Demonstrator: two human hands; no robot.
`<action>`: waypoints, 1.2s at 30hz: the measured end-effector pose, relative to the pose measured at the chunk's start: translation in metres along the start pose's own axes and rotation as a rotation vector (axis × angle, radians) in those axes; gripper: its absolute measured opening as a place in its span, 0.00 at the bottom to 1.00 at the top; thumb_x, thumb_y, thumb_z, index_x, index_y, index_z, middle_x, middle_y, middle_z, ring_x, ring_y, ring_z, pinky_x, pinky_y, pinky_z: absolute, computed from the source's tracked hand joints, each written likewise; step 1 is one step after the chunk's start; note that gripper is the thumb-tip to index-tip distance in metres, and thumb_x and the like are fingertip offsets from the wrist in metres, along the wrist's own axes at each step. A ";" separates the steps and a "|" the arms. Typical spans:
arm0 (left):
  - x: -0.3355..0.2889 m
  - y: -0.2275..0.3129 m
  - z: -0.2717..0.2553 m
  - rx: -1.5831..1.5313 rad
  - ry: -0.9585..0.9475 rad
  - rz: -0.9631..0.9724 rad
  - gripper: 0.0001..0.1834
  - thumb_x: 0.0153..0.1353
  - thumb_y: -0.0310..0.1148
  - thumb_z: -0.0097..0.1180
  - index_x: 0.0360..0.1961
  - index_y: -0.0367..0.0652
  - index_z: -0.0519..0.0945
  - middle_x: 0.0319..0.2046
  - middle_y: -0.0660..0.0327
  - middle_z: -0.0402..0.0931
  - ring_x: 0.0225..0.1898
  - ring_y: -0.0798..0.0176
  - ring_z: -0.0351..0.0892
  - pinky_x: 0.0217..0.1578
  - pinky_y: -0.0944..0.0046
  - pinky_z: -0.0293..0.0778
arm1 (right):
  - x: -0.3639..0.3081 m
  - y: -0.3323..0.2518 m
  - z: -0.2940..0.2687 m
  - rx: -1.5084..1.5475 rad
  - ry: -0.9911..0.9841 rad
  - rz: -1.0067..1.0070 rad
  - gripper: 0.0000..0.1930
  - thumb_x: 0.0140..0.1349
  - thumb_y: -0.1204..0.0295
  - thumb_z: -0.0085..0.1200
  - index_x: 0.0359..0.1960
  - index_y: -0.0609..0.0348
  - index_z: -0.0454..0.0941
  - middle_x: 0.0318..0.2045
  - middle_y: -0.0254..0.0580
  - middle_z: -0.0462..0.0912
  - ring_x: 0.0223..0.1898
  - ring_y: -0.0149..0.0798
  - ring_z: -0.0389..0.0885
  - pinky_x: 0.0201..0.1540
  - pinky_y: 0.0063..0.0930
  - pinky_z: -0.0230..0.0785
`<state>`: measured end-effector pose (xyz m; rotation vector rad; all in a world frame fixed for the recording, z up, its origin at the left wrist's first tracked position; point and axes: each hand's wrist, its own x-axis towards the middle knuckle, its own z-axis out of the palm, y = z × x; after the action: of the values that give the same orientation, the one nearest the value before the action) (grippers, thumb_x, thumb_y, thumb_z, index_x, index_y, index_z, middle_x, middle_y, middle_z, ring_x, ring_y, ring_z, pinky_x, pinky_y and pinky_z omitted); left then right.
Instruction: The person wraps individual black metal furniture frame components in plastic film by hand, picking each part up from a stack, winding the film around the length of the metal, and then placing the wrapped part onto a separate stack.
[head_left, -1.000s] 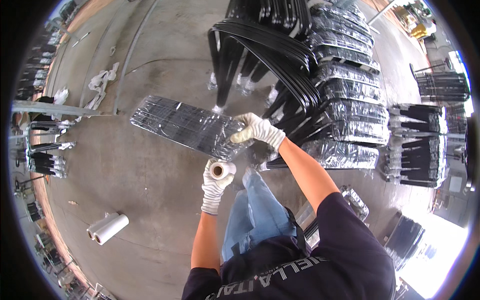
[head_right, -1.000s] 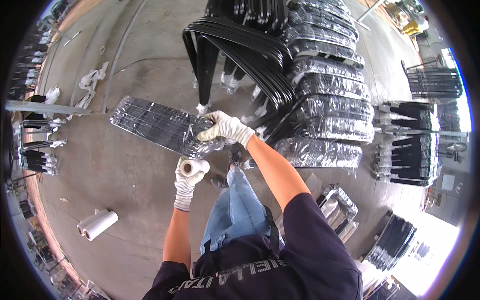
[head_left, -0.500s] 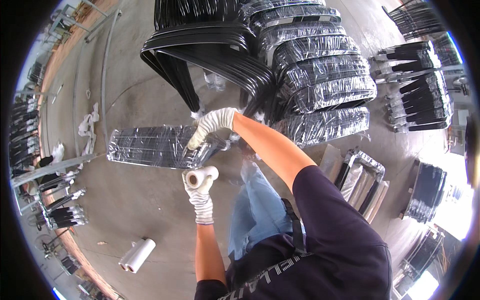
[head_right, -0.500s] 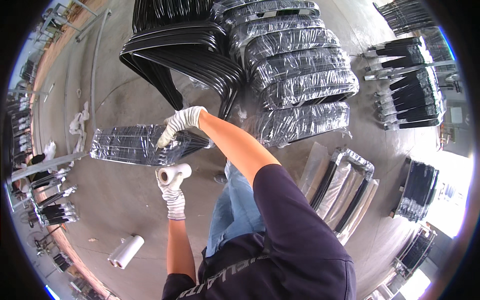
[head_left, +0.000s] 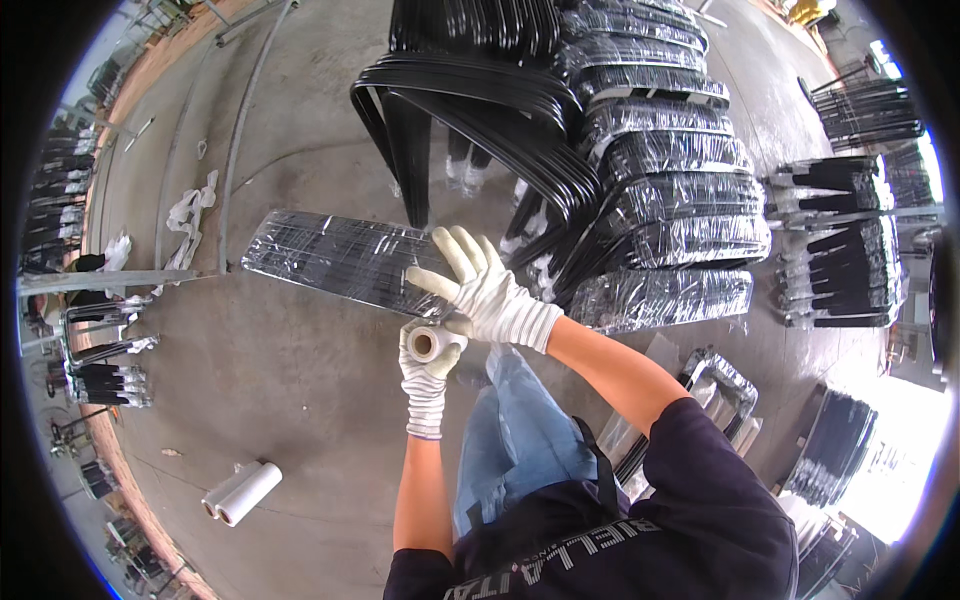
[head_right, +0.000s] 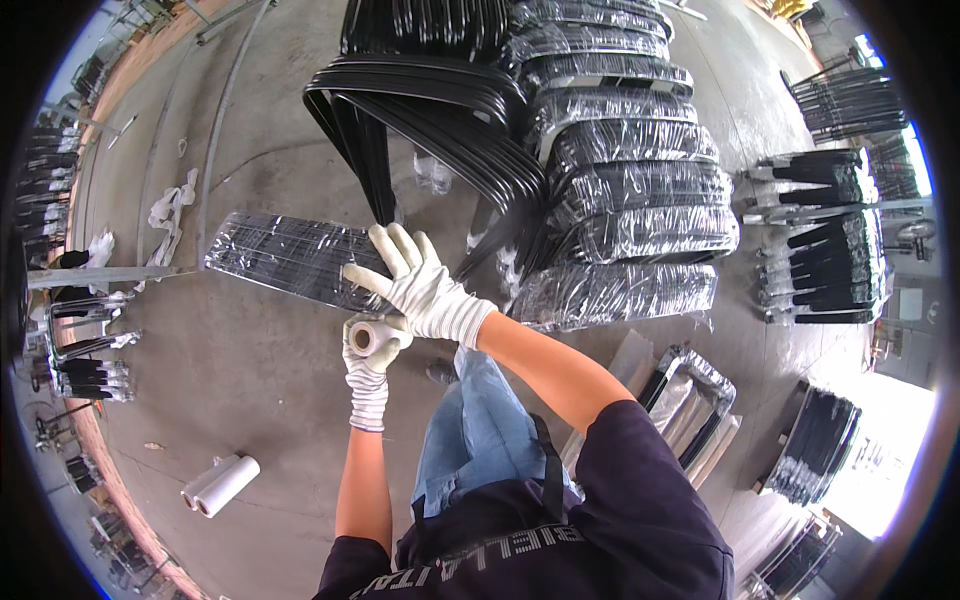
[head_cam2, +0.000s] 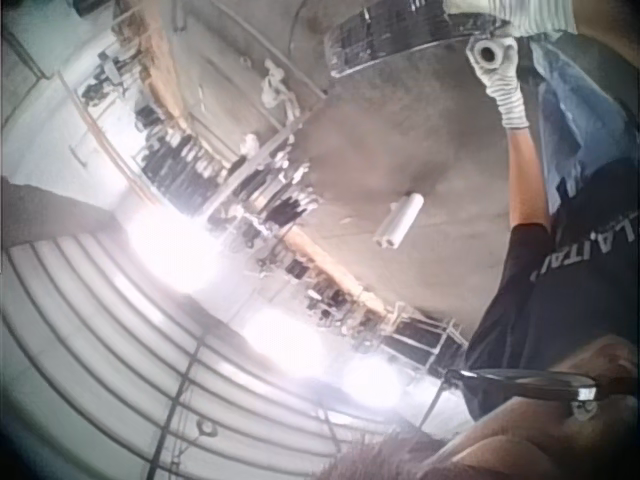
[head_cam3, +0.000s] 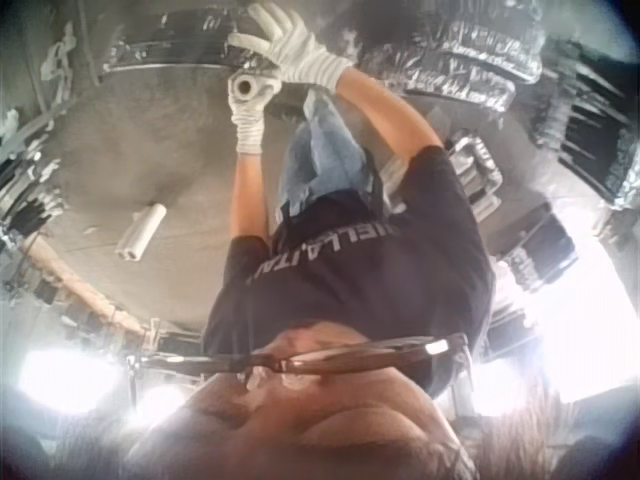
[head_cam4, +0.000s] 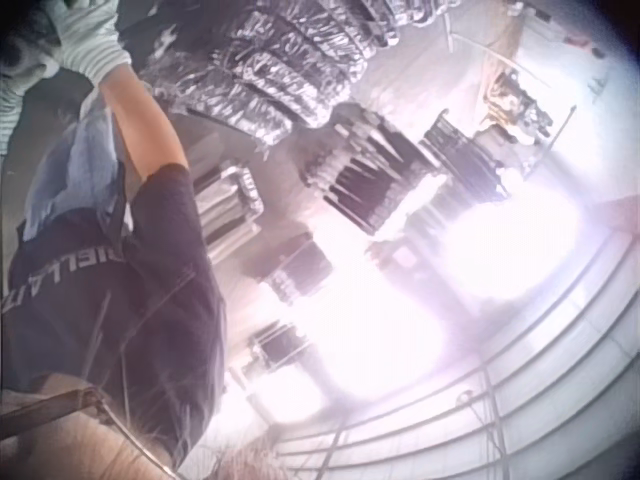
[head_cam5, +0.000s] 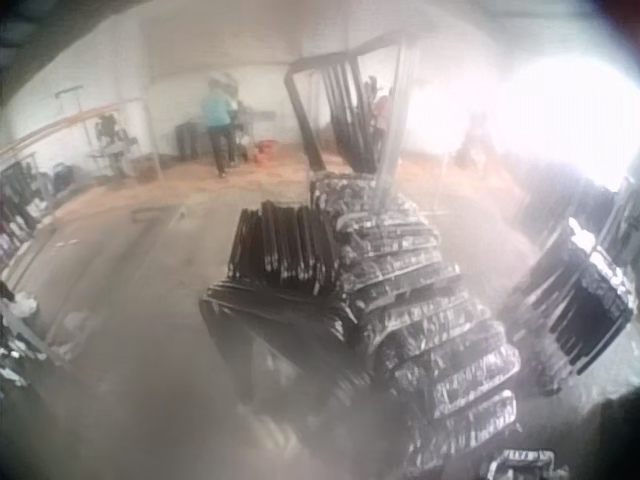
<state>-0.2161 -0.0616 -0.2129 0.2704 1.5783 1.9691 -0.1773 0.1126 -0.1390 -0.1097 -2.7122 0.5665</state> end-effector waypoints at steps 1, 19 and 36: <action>0.000 0.003 0.001 -0.063 -0.007 -0.053 0.33 0.34 0.23 0.69 0.45 0.42 0.67 0.38 0.63 0.71 0.39 0.68 0.71 0.42 0.66 0.72 | 0.002 0.001 0.003 0.055 0.020 0.016 0.38 0.35 0.59 0.64 0.55 0.40 0.64 0.57 0.61 0.57 0.56 0.62 0.59 0.56 0.50 0.56; 0.027 0.023 0.040 0.831 -0.121 0.445 0.18 0.42 0.31 0.64 0.35 0.40 0.73 0.33 0.53 0.73 0.36 0.50 0.74 0.37 0.57 0.72 | 0.012 0.051 0.033 0.655 -0.128 0.370 0.45 0.29 0.67 0.68 0.58 0.34 0.65 0.64 0.51 0.48 0.57 0.58 0.55 0.61 0.39 0.55; -0.066 -0.011 0.019 0.806 -0.753 -0.139 0.10 0.44 0.33 0.58 0.30 0.46 0.77 0.32 0.59 0.75 0.37 0.53 0.74 0.41 0.59 0.70 | 0.008 0.002 0.024 0.703 -0.040 0.231 0.53 0.25 0.71 0.70 0.61 0.52 0.57 0.51 0.50 0.65 0.50 0.51 0.65 0.54 0.37 0.60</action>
<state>-0.1499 -0.0819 -0.2050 1.0415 1.6830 0.8463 -0.1934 0.1072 -0.1575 -0.2255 -2.3839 1.5545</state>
